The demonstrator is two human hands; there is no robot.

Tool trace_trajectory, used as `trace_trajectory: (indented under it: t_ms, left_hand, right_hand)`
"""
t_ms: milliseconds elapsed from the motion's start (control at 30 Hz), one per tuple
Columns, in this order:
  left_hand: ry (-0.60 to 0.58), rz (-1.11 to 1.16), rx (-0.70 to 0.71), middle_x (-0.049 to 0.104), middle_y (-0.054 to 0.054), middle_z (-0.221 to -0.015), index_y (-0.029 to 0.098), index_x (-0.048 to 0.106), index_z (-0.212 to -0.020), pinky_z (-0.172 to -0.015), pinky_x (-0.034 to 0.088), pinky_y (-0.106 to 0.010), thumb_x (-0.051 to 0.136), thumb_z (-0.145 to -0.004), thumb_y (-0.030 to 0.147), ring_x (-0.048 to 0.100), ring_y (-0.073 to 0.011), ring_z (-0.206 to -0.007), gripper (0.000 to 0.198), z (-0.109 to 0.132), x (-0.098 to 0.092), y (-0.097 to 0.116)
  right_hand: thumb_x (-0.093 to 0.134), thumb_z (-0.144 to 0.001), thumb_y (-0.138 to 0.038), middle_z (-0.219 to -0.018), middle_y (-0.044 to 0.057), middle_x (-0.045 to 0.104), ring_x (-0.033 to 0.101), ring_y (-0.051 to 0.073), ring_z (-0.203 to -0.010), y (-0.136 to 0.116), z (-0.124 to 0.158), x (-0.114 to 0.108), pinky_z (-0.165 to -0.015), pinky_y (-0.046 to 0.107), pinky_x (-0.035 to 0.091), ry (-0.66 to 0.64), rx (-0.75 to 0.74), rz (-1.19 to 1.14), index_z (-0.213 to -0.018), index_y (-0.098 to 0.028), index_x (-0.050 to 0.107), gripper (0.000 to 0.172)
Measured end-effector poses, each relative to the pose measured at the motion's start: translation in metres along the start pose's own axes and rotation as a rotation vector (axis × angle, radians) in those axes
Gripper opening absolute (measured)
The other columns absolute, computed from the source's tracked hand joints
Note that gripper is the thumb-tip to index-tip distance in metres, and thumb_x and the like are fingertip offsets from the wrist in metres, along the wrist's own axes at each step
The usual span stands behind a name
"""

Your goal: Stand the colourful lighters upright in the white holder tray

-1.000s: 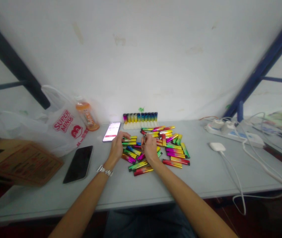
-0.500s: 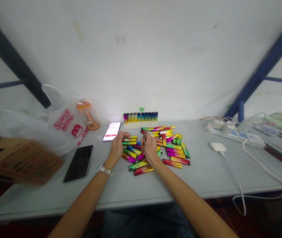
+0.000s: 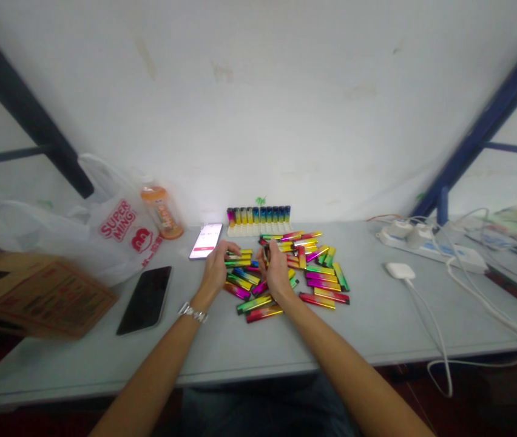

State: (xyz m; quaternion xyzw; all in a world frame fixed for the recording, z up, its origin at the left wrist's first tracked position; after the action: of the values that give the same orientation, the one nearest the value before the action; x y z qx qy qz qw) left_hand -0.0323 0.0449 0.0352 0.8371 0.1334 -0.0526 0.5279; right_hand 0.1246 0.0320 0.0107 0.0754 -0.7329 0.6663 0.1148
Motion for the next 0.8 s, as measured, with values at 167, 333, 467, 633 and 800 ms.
trace_trajectory:
  t_ms: [167, 333, 467, 633, 800]
  left_hand:
    - [0.006, -0.007, -0.002, 0.067, -0.005, -0.081, 0.020, 0.059, -0.066, -0.088, 0.047, -0.035, 0.027, -0.098, 0.045, 0.062, -0.0197, -0.084, 0.052, -0.001, 0.000, 0.002]
    - [0.010, -0.023, -0.002, 0.066, -0.005, -0.080, 0.020, 0.060, -0.065, -0.087, 0.047, -0.033, 0.029, -0.097, 0.047, 0.061, -0.0197, -0.083, 0.052, -0.003, 0.000, -0.003]
    - [0.018, -0.043, 0.017, 0.065, -0.005, -0.079, 0.020, 0.062, -0.066, -0.085, 0.046, -0.034, 0.029, -0.099, 0.045, 0.061, -0.0195, -0.082, 0.052, -0.004, 0.000, -0.008]
    - [0.031, -0.053, 0.010, 0.065, -0.005, -0.078, 0.020, 0.063, -0.066, -0.085, 0.045, -0.034, 0.030, -0.099, 0.042, 0.060, -0.0196, -0.082, 0.051, -0.005, -0.002, -0.013]
    - [0.082, -0.088, -0.024, 0.065, -0.005, -0.079, 0.020, 0.062, -0.065, -0.086, 0.045, -0.035, 0.032, -0.098, 0.041, 0.060, -0.0200, -0.084, 0.050, -0.007, -0.008, -0.017]
  right_hand:
    - [0.048, -0.086, -0.067, -0.060, -0.003, 0.047, 0.041, 0.011, -0.051, -0.010, -0.003, -0.002, -0.048, 0.024, 0.035, -0.029, -0.143, 0.026, -0.091, -0.020, 0.066, 0.050]
    - [0.066, -0.081, -0.053, -0.069, -0.002, 0.059, 0.052, 0.013, -0.064, -0.023, -0.014, -0.005, -0.061, 0.024, 0.043, -0.055, -0.256, 0.179, -0.086, -0.021, 0.066, 0.033]
    - [0.074, -0.073, -0.046, -0.083, 0.003, 0.067, 0.057, 0.015, -0.073, -0.041, -0.043, -0.002, -0.065, 0.027, 0.045, -0.029, -0.401, 0.400, -0.080, -0.021, 0.071, 0.027]
    - [0.068, -0.077, -0.041, -0.070, 0.002, 0.067, 0.054, 0.014, -0.059, -0.054, -0.102, 0.024, -0.060, 0.028, 0.043, -0.127, -0.449, 0.643, -0.083, -0.018, 0.073, 0.024]
    - [0.068, -0.071, -0.022, -0.073, 0.000, 0.066, 0.056, 0.013, -0.064, -0.052, -0.146, 0.048, -0.068, 0.028, 0.044, -0.150, -0.558, 0.700, -0.087, -0.018, 0.068, 0.016]
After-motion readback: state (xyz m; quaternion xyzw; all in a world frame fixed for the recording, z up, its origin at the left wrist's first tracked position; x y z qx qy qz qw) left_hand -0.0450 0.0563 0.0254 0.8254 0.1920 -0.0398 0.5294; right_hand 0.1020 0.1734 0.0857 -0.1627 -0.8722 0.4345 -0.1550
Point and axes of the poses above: each hand's wrist, its own z-axis away from the middle knuckle, its own x-axis out of the palm, y = z × x, the point moved 6 cm from there along -z, towards the middle knuckle
